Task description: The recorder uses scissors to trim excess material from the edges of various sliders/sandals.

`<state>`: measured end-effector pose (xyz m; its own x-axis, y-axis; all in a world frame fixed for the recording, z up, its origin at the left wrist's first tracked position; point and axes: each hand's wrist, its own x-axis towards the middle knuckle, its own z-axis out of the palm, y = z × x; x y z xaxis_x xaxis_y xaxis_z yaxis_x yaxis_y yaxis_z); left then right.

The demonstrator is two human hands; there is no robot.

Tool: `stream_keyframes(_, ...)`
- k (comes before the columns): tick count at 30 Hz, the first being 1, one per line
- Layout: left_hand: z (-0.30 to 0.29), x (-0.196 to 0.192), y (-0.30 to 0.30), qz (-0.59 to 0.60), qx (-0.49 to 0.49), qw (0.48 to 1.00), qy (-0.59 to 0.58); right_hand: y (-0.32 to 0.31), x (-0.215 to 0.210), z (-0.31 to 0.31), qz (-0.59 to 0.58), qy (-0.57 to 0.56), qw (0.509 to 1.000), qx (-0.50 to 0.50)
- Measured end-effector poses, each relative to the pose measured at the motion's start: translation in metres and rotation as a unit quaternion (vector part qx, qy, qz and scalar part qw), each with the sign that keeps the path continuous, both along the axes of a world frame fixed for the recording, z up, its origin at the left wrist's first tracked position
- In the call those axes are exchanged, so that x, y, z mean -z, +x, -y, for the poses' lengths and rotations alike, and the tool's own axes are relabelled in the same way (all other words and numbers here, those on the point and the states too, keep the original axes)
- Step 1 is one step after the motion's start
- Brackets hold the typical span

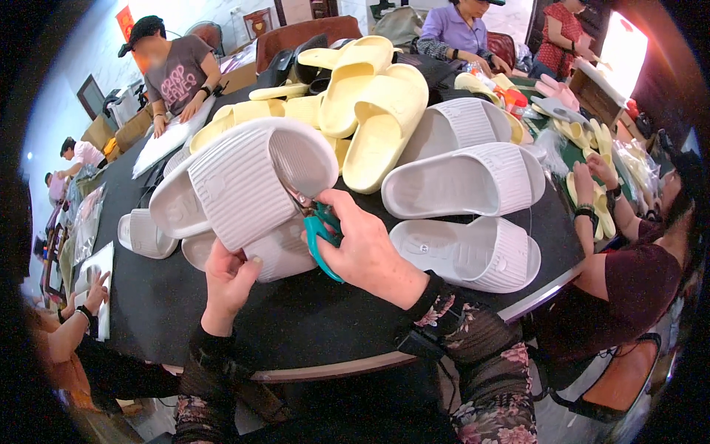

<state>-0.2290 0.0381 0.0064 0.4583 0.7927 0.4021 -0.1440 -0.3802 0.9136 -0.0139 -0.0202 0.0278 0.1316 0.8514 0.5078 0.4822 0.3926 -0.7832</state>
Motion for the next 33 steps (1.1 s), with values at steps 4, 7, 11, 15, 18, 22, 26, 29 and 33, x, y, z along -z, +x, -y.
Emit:
stream_keyframes(4,0.002,-0.001,0.000,-0.008,-0.006,1.000,0.004,0.002,0.003,-0.001,0.014,0.019,1.000,0.003)
stream_keyframes(7,0.003,-0.003,0.000,-0.008,-0.011,1.000,0.002,0.002,-0.001,0.000,0.026,0.022,0.999,0.009)
stream_keyframes(11,0.006,-0.001,-0.001,-0.028,-0.012,0.999,0.011,0.001,-0.005,0.001,0.003,0.007,1.000,0.003)
stream_keyframes(15,0.010,-0.002,0.001,-0.035,-0.023,0.999,0.026,0.003,-0.006,0.002,0.011,0.008,1.000,0.009)
stream_keyframes(18,0.010,0.000,0.001,-0.046,-0.024,0.998,0.035,0.003,-0.007,0.003,0.003,0.022,1.000,0.016)
stream_keyframes(22,0.010,0.000,0.001,-0.045,-0.018,0.998,0.031,0.004,-0.008,0.003,0.008,0.021,1.000,0.015)
stream_keyframes(26,0.009,0.001,0.002,-0.023,-0.015,0.999,0.025,0.004,-0.009,0.003,0.012,0.010,1.000,0.015)
stream_keyframes(29,0.009,0.001,0.001,-0.024,-0.014,0.999,0.021,0.004,-0.008,0.002,0.024,0.019,0.999,0.018)
stream_keyframes(33,0.009,0.002,0.000,-0.029,-0.016,0.999,0.016,0.006,-0.008,0.003,0.023,0.016,0.999,0.016)
